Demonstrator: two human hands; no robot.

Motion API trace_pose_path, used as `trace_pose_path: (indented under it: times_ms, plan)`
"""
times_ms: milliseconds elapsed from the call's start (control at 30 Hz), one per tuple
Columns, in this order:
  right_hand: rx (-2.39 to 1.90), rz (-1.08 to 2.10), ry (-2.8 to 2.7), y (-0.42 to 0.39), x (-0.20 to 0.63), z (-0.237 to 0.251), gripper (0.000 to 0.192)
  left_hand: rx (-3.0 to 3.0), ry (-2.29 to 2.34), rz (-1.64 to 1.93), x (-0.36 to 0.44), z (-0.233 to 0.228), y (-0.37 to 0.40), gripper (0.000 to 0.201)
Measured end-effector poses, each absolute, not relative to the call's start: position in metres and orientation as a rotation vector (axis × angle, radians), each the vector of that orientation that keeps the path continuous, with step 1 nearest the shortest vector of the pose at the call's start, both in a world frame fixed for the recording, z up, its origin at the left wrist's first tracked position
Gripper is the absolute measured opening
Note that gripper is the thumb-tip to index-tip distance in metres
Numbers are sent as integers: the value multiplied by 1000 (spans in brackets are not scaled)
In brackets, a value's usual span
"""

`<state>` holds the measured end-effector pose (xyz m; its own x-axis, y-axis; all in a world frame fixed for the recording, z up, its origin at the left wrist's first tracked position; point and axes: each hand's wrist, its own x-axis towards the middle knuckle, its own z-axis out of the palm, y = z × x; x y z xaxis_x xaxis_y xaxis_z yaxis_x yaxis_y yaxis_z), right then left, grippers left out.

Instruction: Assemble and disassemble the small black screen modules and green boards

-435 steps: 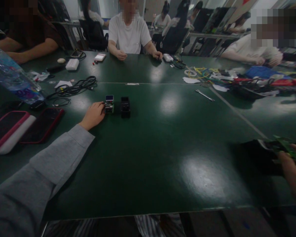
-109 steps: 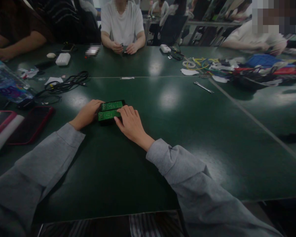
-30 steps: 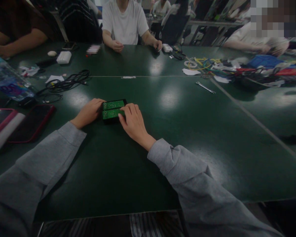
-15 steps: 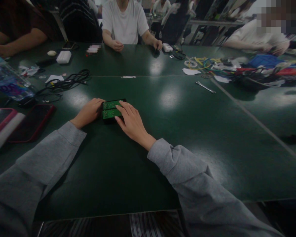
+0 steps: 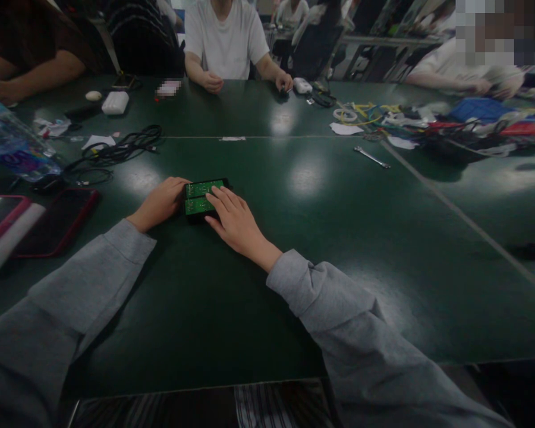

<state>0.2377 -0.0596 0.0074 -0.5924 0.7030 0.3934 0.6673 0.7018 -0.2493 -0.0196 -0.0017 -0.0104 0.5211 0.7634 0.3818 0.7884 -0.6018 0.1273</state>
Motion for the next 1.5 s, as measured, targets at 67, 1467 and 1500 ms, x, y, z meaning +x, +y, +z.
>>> trace_pose_path:
  times_ms: [67,1467,1500]
  plan:
    - [-1053,100,-2448,-60,238,8,50,-2688,-1367,-619,-20,-11,-1,33]
    - [-1047,98,-2435,-60,239,5,49,-2679,-1376,-626,-19,-9,-3,32]
    - [-1046,95,-2435,-60,239,6,49,-2679,-1377,-623,-19,-9,-2,31]
